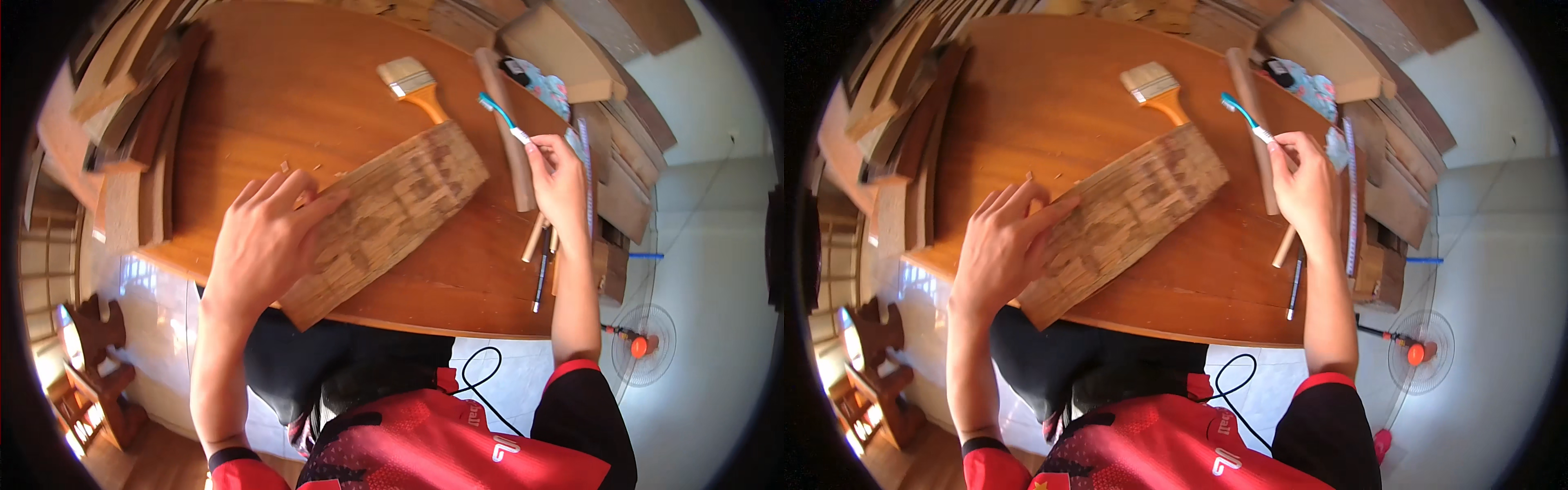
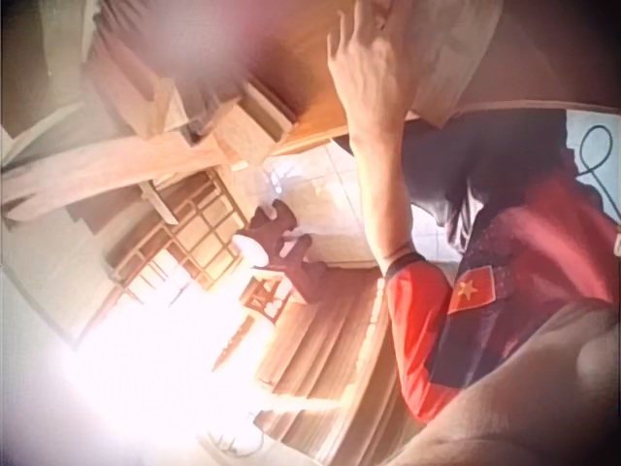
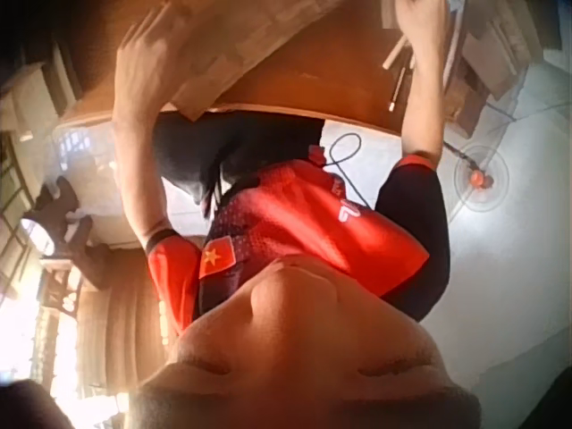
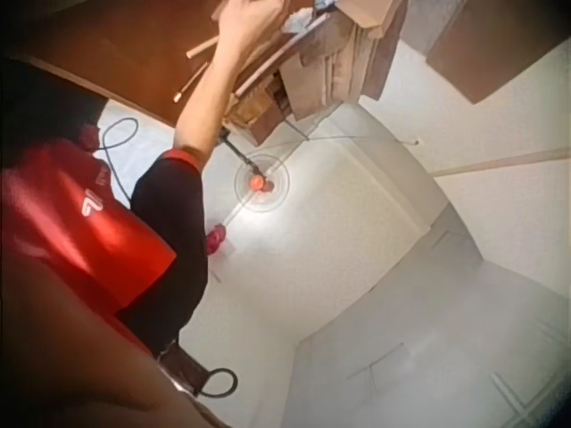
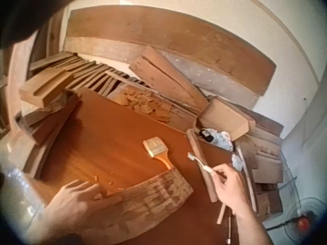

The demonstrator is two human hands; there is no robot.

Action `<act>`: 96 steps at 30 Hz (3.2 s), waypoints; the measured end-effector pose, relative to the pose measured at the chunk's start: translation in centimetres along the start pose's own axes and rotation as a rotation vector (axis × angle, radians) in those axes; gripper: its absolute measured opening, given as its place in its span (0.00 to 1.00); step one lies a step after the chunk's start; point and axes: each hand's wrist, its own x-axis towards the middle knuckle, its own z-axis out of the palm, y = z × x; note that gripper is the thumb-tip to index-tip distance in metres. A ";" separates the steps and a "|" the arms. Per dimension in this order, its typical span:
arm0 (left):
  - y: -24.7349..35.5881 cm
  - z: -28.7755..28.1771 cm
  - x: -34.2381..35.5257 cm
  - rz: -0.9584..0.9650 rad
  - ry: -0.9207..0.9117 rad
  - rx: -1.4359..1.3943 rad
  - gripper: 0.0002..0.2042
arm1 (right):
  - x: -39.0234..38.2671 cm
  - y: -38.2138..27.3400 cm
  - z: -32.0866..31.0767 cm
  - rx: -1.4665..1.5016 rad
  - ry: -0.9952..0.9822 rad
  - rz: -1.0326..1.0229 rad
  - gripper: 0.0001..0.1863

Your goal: The person cleans a rectangular wooden piece with a brush and a toothbrush, then uses a chisel and a wooden mallet to carve a design into the wood. The person works on the piece while sitting on the floor in a workshop.

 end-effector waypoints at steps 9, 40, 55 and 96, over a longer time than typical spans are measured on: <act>0.4 0.2 2.6 0.045 -0.005 0.062 0.06 | 1.1 5.5 -0.8 -0.072 -0.076 0.177 0.12; 2.5 -0.5 -1.6 -0.100 -0.089 -0.011 0.12 | -5.0 13.5 -8.5 -0.239 -0.284 0.377 0.34; 2.0 -0.2 -2.7 -0.173 -0.104 -0.019 0.11 | -3.0 12.2 -10.3 -0.151 -0.588 0.263 0.19; 2.2 0.8 -3.3 -0.188 -0.058 -0.035 0.14 | -2.8 13.7 -10.4 -0.332 -0.682 0.378 0.16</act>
